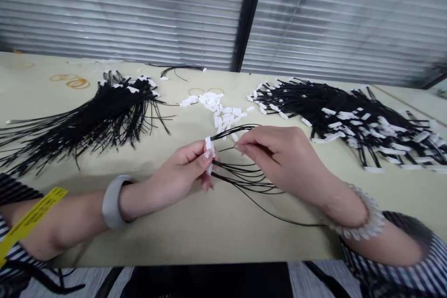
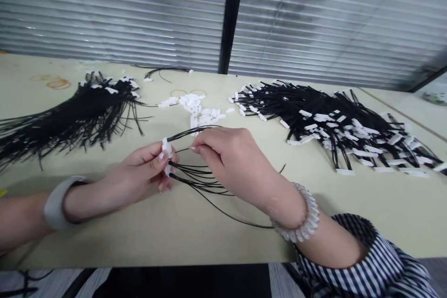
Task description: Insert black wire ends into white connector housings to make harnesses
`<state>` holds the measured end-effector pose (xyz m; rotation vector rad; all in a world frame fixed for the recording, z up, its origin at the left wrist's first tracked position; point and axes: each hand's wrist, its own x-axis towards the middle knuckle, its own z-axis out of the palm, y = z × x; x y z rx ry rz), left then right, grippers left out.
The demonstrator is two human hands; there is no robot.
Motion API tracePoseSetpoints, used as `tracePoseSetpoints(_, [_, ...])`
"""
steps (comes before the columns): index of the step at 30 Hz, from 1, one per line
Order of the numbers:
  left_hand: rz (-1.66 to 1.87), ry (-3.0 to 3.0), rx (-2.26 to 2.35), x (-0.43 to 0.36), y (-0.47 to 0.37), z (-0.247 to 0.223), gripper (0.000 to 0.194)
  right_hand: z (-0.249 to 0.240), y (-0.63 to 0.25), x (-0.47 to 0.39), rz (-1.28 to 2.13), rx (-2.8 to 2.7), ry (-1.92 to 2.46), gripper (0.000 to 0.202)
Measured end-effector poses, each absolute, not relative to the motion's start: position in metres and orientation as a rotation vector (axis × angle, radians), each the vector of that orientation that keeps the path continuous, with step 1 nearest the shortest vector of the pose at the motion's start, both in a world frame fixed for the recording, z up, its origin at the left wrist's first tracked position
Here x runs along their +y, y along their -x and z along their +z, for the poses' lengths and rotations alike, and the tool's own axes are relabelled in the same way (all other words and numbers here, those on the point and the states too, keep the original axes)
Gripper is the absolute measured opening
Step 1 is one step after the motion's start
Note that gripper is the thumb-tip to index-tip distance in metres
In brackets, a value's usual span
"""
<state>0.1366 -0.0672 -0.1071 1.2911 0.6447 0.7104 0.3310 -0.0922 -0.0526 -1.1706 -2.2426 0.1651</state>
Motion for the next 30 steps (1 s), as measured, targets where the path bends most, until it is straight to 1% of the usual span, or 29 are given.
tracePoseSetpoints(10, [0.702,-1.271,0.630,-0.068,-0.137,-0.108,0.020,-0.053,-0.330,-0.094,0.084,-2.269,1.176,0.011])
tracePoseSetpoints(15, [0.703,-1.311,0.649,-0.068,-0.137,-0.111,0.020,-0.057,-0.327,-0.094,0.140,-2.304,1.168,0.011])
tracePoseSetpoints(24, [0.709,-1.323,0.673,-0.068,-0.138,-0.109,0.024,-0.066,-0.319,-0.091,0.134,-2.348,1.186,0.014])
tracePoseSetpoints(30, [0.815,-1.260,0.778,-0.067,-0.141,-0.109,0.023,-0.042,-0.334,-0.100,-0.079,-2.088,1.087,0.006])
